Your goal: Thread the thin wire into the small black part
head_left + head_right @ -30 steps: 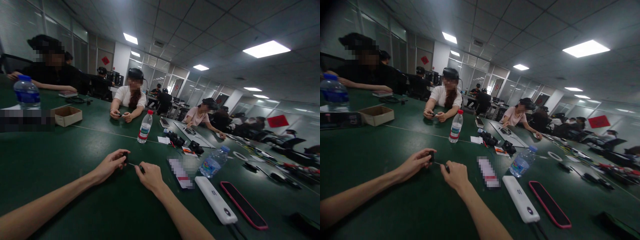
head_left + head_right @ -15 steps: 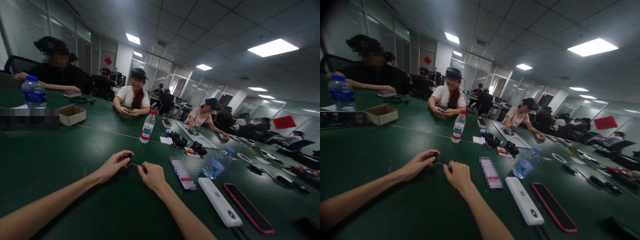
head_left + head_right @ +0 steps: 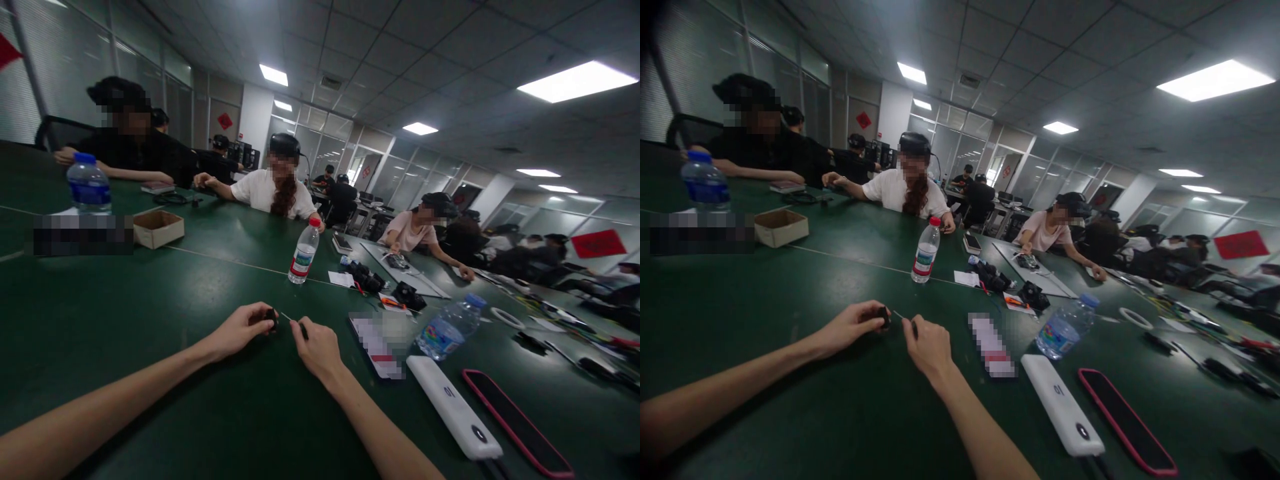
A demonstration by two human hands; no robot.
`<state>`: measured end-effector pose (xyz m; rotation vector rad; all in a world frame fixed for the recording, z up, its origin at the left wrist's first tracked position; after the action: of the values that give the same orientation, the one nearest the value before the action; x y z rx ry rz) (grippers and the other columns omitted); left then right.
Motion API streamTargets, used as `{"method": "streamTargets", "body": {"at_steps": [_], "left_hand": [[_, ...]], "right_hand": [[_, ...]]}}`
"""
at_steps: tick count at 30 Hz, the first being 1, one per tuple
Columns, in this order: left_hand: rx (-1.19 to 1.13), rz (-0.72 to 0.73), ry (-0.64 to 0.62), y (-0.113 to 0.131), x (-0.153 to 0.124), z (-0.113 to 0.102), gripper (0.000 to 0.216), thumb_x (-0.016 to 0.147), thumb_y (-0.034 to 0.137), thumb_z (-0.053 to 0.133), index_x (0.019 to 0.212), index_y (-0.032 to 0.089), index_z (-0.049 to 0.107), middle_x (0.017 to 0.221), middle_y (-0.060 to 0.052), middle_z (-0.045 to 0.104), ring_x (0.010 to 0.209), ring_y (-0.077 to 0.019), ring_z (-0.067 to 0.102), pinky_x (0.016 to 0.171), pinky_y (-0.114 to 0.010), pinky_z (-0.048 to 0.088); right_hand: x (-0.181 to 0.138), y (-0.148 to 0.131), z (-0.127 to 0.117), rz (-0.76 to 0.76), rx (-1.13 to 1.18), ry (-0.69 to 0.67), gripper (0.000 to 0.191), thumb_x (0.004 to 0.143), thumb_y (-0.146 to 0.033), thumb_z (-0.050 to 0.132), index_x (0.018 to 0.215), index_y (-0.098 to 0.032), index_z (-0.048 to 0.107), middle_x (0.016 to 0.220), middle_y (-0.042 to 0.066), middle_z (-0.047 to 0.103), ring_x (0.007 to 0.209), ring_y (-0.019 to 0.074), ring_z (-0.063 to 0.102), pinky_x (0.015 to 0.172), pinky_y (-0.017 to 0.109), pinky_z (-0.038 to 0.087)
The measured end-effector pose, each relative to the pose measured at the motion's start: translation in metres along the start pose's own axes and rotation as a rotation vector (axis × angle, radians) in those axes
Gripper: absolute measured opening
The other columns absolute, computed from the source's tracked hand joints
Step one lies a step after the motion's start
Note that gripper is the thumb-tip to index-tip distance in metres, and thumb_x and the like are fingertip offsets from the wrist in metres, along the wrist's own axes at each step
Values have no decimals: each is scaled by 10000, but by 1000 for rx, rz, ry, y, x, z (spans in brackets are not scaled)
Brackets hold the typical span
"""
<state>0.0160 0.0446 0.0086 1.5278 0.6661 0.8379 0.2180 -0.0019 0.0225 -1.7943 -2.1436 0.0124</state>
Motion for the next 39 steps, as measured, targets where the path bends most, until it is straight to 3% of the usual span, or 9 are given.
{"method": "streamTargets", "body": {"at_steps": [6,26,39], "left_hand": [[-148,-15,108,-2,-1,-4,408,843,340,590,1220,216,496,981,-60,614,914,-194,618,847,-357,484],[-89,23,138,-1,-1,-4,389,840,313,577,1208,192,545,1024,-60,629,954,-189,584,871,-333,455],[57,16,114,3,-3,-3,324,826,311,587,1118,178,548,891,-27,630,791,-158,583,772,-307,458]], "right_hand": [[-1,-4,-4,-66,31,-23,379,976,-471,351,956,-214,630,824,45,684,656,138,604,580,226,341],[-1,-1,2,-178,-103,41,390,966,-450,367,884,-215,667,752,23,690,659,127,622,560,212,302],[-7,-7,-6,-204,-210,-4,426,988,-438,305,901,-199,647,765,37,688,581,112,584,501,207,272]]}}
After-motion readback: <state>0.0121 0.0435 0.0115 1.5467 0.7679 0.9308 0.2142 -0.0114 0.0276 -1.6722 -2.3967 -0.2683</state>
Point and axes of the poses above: each hand's wrist, its own x-axis towards the middle knuckle, its own z-axis out of the palm, y = z × x, the point moved 1 cm from there along x, towards the middle knuckle
